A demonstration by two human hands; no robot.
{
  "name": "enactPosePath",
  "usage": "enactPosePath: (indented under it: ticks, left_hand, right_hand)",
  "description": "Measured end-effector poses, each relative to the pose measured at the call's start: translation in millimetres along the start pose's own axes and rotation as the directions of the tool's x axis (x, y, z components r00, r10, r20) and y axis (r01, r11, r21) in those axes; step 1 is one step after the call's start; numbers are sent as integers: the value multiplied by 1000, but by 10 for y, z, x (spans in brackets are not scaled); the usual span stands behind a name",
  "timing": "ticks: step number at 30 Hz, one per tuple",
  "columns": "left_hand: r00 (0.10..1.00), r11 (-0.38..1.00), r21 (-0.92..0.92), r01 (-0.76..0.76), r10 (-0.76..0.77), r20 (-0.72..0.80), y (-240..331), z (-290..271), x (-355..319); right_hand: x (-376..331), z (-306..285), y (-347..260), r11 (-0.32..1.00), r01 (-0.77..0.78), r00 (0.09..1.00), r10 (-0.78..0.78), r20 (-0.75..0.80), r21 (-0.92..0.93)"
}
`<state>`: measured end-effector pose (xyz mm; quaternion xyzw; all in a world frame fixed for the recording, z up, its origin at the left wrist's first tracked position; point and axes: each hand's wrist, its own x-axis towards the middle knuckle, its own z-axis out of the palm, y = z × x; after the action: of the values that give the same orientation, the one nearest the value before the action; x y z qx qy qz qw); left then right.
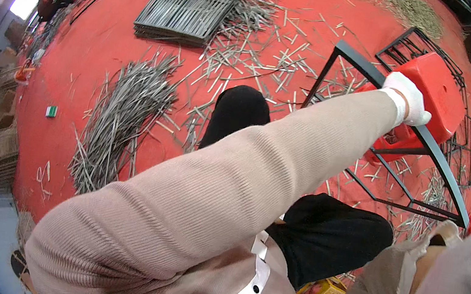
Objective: The person picks up two black metal frames outdoors and carries them into a workshop. They place the frames on a red floor among other frames and materials, then sit on a stool and adjust one frame.
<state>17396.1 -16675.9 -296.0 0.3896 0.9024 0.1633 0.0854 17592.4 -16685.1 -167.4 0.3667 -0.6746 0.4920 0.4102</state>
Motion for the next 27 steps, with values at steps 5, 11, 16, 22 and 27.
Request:
enactPosePath:
  ticks: [5,11,16,22,27]
  left_hand:
    - [999,1000,-25,12,-11,30,7,-13,-40]
    - [1000,1000,0,29,-29,6,16,-21,-96]
    - [1000,1000,-22,14,-14,6,23,-11,-118]
    - [994,1000,1,-23,23,-111,40,58,-149]
    - [988,998,-32,-59,54,-144,71,17,-172]
  right_hand:
    - [-190,-183,-210,994,-101,991,96,-91,-50]
    - [-458,-325,-416,974,-211,957,188,-221,-85]
    - [-520,-340,-484,966,-248,941,222,-256,-77]
    - [-595,-384,-484,943,-326,905,289,-311,-73]
    - [-620,-456,-358,901,-430,843,379,-383,-55]
